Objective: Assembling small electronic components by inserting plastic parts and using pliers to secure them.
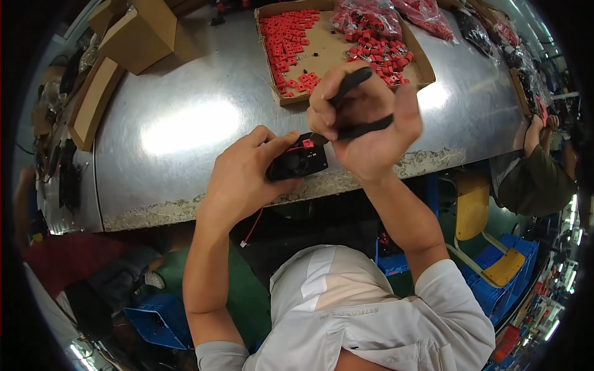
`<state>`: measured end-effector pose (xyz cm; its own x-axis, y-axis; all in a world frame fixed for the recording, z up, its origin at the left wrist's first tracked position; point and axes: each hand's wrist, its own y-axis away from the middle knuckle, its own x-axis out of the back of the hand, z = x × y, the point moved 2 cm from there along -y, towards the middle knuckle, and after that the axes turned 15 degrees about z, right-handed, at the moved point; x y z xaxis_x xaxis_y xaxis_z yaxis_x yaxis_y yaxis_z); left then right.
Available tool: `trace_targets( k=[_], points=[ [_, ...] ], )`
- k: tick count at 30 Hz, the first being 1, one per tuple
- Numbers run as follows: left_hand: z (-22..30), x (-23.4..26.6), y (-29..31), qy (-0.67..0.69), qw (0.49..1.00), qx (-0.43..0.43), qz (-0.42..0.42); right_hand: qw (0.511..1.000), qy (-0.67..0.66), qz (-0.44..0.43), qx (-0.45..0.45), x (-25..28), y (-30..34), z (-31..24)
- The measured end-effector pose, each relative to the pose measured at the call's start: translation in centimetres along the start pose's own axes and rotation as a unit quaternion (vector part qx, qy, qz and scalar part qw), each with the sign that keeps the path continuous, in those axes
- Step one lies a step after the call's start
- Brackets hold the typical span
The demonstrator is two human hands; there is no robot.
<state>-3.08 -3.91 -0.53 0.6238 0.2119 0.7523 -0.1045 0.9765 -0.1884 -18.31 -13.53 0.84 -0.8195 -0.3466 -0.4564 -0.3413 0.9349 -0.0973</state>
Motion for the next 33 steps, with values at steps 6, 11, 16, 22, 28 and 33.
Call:
trace_targets(
  k=[6,11,16,22,28,33],
  points=[
    [0.1,-0.1,-0.5,0.004,1.0,0.002,0.002,0.999,-0.034,-0.01,0.012,0.5,-0.1,0.5],
    [0.3,0.0,-0.3,-0.007,1.0,-0.004,-0.007,0.993,-0.114,0.002,0.029,0.7,0.1,0.3],
    [0.2,0.0,-0.2,0.001,1.0,0.013,-0.008,0.999,-0.032,0.004,0.02,0.2,-0.2,0.3],
    [0.3,0.1,-0.4,-0.004,1.0,-0.001,-0.007,1.0,-0.018,0.009,0.013,0.3,-0.1,0.6],
    [0.5,0.1,-0.3,-0.009,1.0,0.001,-0.008,0.989,-0.128,0.027,0.064,1.5,0.6,0.3],
    [0.4,-0.1,-0.3,-0.012,1.0,0.007,-0.004,0.986,-0.154,0.026,0.065,1.9,0.9,0.8]
  ],
)
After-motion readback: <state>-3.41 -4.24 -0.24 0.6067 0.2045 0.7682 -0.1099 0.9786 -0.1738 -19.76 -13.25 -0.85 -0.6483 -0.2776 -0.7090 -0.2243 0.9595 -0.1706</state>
